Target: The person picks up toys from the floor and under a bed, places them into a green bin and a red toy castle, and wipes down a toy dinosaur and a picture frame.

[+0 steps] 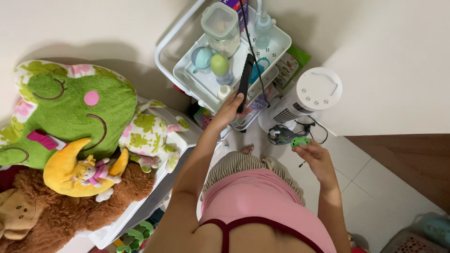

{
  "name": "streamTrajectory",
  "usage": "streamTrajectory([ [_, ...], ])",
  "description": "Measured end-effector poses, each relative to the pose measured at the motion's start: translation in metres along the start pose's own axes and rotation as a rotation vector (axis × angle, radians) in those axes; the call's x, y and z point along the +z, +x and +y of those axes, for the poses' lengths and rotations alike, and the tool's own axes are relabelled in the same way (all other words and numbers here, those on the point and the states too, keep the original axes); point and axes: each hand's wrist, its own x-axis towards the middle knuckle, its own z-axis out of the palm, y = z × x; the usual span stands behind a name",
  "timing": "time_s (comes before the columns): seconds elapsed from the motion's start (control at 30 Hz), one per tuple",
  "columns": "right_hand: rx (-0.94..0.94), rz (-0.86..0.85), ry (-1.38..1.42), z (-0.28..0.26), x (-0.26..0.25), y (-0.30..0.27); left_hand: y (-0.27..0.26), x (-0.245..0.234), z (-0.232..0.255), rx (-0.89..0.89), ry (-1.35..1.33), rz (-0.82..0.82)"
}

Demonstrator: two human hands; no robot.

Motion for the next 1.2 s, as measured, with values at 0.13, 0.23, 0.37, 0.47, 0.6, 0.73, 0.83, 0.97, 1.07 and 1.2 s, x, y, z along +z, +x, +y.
streamTrajectory([
  [0.13, -0.006, 0.027, 0.027, 0.014, -0.004, -0.009, 0.017, 0.007, -0.003, 0.035, 0.081, -0.007],
  [0.23, -0.008, 0.058, -0.015, 0.019, -0.007, -0.016, 0.019, 0.012, -0.002, 0.02, 0.024, 0.006],
  [0.37, 0.011, 0.065, 0.01, 0.015, -0.006, -0.02, -0.001, 0.011, 0.001, -0.068, -0.165, 0.034],
  [0.47, 0.012, 0.064, 0.012, 0.011, -0.007, -0.017, -0.046, -0.005, -0.007, -0.013, -0.233, -0.07],
  [0.6, -0.075, 0.001, 0.044, 0.024, -0.012, -0.009, -0.092, -0.013, -0.039, -0.263, 0.032, -0.153],
  [0.73, 0.106, -0.01, -0.068, 0.068, -0.018, 0.005, -0.063, -0.013, -0.13, -0.281, 0.246, -0.029],
  [0.83, 0.082, -0.074, 0.082, 0.096, -0.018, 0.012, -0.011, -0.019, -0.193, -0.203, 0.715, 0.088],
  [0.97, 0.21, -0.146, 0.048, 0.112, -0.014, 0.015, 0.046, -0.038, -0.229, -0.151, 1.043, 0.382],
  [1.07, 0.247, -0.175, -0.111, 0.114, -0.01, 0.011, 0.079, -0.057, -0.246, -0.174, 1.105, 0.488],
  [1.2, 0.364, -0.22, -0.054, 0.124, -0.012, 0.021, 0.113, -0.067, -0.276, -0.233, 1.13, 0.497],
])
